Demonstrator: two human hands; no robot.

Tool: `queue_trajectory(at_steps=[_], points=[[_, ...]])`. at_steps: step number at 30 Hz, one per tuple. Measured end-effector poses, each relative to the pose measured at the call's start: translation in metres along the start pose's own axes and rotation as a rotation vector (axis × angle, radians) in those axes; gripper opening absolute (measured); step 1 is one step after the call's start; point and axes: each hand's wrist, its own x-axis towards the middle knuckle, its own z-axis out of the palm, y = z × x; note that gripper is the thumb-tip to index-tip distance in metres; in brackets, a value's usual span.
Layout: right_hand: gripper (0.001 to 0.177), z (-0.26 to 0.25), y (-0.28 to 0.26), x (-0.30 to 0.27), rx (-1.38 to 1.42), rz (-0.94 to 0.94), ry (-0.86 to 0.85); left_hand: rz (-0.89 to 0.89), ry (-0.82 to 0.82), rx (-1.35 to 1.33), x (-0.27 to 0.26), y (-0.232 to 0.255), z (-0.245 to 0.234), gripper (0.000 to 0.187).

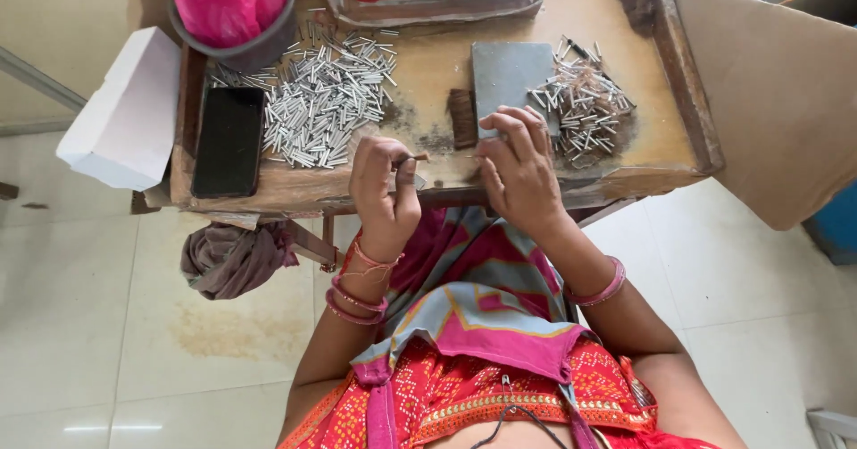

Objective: Assembling small metal components by inserting thin wires into metal tubes.

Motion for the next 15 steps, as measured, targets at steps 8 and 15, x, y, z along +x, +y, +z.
queue_trajectory(at_steps=[8,15], points=[[0.020,0.031,0.012,0.007,-0.351,-0.019,-0.182,-0.013,-0.036,-0.021,-0.002,-0.004,0.002,0.013],[0.033,-0.011,-0.009,-0.018,0.446,0.112,-0.105,-0.481,-0.263,-0.463,-0.025,-0.015,0.030,0.008]])
